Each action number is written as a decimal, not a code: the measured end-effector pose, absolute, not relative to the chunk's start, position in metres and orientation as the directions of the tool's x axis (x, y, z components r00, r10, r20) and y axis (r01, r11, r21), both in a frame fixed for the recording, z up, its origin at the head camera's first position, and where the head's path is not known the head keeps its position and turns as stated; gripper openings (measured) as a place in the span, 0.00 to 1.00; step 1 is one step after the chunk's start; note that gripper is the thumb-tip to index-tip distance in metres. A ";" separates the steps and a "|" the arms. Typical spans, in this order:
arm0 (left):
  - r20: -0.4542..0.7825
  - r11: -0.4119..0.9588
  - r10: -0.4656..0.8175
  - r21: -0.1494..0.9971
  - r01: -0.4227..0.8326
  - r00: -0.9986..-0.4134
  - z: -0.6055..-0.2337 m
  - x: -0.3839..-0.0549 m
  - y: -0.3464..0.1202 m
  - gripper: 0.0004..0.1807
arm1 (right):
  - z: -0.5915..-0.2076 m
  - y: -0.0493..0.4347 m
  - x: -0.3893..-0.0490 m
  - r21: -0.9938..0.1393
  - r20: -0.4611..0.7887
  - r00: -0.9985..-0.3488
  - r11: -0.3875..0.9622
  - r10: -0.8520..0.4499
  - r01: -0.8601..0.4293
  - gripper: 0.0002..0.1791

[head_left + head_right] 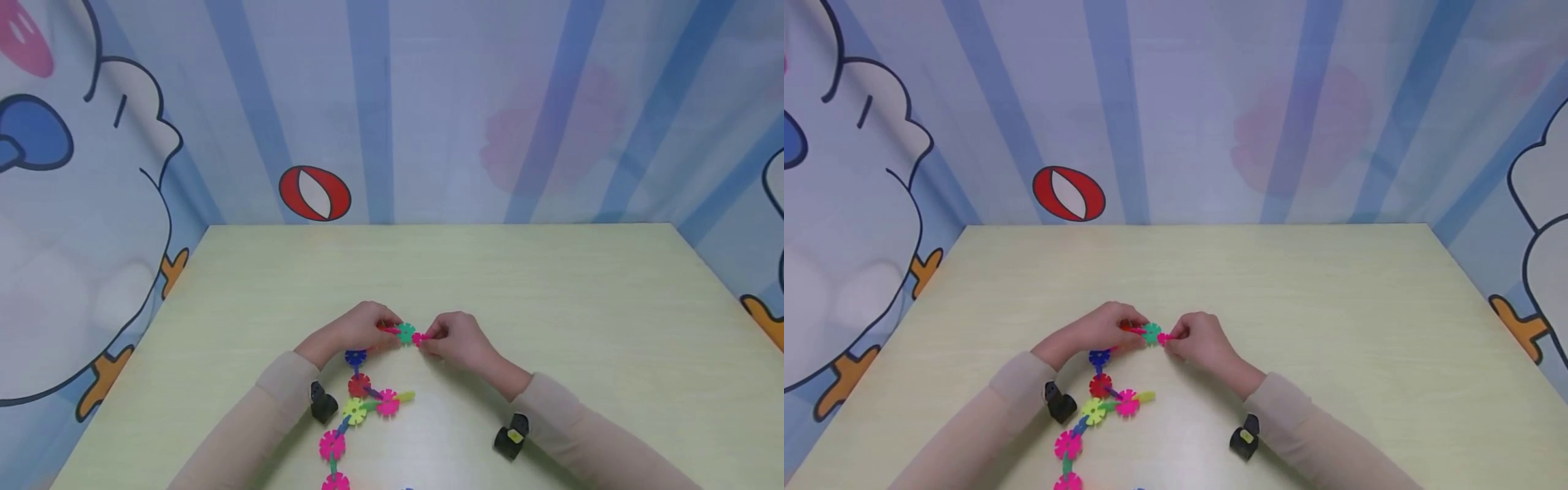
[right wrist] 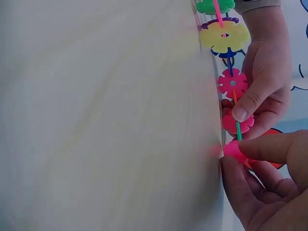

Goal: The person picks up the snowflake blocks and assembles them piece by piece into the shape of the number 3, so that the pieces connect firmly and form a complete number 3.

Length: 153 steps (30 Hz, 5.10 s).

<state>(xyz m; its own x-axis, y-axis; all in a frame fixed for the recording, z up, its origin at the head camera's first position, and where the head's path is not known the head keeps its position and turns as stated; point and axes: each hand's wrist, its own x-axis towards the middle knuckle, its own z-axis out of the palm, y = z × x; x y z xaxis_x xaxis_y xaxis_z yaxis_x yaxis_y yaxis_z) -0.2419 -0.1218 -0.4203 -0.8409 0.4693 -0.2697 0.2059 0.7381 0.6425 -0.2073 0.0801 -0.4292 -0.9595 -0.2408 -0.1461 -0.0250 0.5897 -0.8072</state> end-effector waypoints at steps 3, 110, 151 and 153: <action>-0.264 0.738 0.465 0.643 0.206 -0.845 -0.420 -0.241 -0.122 0.19 | -0.430 0.079 -0.207 -0.812 -0.137 -0.961 0.583 -0.241 -0.031 0.05; -0.632 0.345 0.075 0.742 -0.575 -0.771 -0.438 -0.053 -0.185 0.39 | -0.420 0.041 -0.283 -0.728 -0.273 -0.610 0.574 -0.744 -0.374 0.20; -0.238 0.379 0.020 0.901 -0.213 -0.971 -0.420 -0.243 -0.143 0.26 | -0.429 0.178 -0.204 -0.742 -0.373 -0.873 0.666 -0.315 0.077 0.15; -0.234 0.387 0.042 0.900 -0.200 -0.971 -0.420 -0.252 -0.138 0.26 | -0.429 0.178 -0.197 -0.744 -0.378 -0.869 0.663 -0.319 0.080 0.16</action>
